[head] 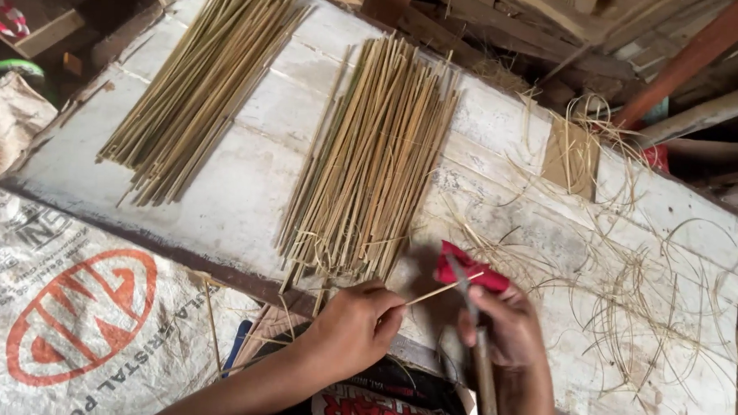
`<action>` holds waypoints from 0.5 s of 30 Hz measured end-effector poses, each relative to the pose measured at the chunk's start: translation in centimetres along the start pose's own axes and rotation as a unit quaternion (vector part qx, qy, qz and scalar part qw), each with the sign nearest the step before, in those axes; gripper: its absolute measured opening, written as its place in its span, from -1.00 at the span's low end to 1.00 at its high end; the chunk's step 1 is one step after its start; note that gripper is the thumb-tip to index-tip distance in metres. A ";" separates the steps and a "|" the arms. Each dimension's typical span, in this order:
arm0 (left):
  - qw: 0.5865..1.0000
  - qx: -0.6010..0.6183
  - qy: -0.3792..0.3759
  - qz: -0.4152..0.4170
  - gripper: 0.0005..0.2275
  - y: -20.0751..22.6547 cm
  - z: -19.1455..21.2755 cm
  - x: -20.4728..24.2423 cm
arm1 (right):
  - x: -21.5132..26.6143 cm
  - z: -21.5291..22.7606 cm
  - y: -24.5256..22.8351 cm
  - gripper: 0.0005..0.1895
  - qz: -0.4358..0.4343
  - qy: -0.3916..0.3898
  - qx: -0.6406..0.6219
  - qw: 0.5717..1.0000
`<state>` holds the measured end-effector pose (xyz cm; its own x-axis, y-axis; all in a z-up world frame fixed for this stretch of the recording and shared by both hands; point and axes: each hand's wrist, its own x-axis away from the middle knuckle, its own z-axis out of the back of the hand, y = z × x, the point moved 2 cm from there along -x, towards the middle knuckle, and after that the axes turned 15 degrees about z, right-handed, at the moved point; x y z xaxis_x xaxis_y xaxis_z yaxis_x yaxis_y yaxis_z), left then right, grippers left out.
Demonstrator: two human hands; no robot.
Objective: The person is stripping individual bamboo sticks using a pair of scissors to remove outer fibers and prepare them for use.
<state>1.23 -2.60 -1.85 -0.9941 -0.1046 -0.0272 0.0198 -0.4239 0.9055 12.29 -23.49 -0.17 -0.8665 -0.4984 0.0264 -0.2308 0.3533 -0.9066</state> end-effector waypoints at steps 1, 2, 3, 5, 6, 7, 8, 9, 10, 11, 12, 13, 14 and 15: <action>0.999 0.012 -0.028 0.024 -0.92 0.1 0.3 0.3 | -0.3 -1.3 -2.0 -0.63 -0.015 0.101 0.181 0.978; 0.997 0.022 -0.053 0.044 -0.93 0.1 0.7 0.2 | -1.0 -2.7 -4.2 -0.48 -0.029 0.194 0.354 0.914; 0.997 0.023 -0.050 0.045 -0.93 -0.3 0.8 0.6 | -0.3 1.3 -4.2 -0.48 -0.029 0.192 0.355 0.915; 0.999 0.004 0.004 0.031 -0.95 -1.1 1.4 0.9 | 0.1 8.9 -4.3 -0.45 0.132 0.117 0.134 0.975; 0.999 0.004 0.008 0.032 -0.95 -0.8 1.4 0.5 | -0.3 6.4 -3.3 -0.45 0.131 0.114 0.134 0.976; 1.000 -0.011 0.028 0.007 -0.95 -0.4 1.3 0.2 | -0.6 3.8 -2.1 -0.39 0.097 0.077 0.108 0.986; 0.999 -0.025 0.043 -0.015 -0.94 0.0 1.1 0.1 | -0.3 1.3 -0.8 -0.32 0.059 0.045 0.083 0.994; 0.999 -0.023 0.041 -0.013 -0.94 0.2 0.7 0.2 | 0.2 0.5 0.7 -0.32 0.056 0.047 0.083 0.994; 0.998 -0.020 0.060 -0.023 -0.97 0.4 0.6 -0.1 | 0.2 -0.7 2.5 -0.57 0.006 -0.011 0.063 0.998; 0.996 -0.016 0.078 -0.033 -0.97 0.6 0.6 -0.4 | 0.2 -1.9 4.2 -0.81 -0.044 -0.070 0.043 0.996; 0.996 -0.016 0.080 -0.030 -0.97 0.3 1.1 -0.2 | -0.9 -1.8 2.4 -0.81 -0.047 -0.073 0.043 0.995; 0.997 -0.017 0.072 -0.019 -0.98 0.0 1.8 0.0 | -2.2 -1.5 0.4 -0.64 0.015 -0.047 0.196 0.979; 0.997 -0.020 0.069 -0.008 -0.98 -0.5 2.6 0.0 | -3.9 -1.5 -1.5 -0.44 0.078 -0.025 0.342 0.936; 0.997 -0.023 0.077 -0.005 -0.98 -0.9 3.4 0.1 | -4.9 1.4 -2.2 -0.44 0.079 -0.034 0.340 0.937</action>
<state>0.71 0.81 -1.18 -0.9665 -0.2350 -0.1033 0.0188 -0.4661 0.8845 17.66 -22.99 1.10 -0.8311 -0.5390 -0.1368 0.2530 -0.1473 -0.9562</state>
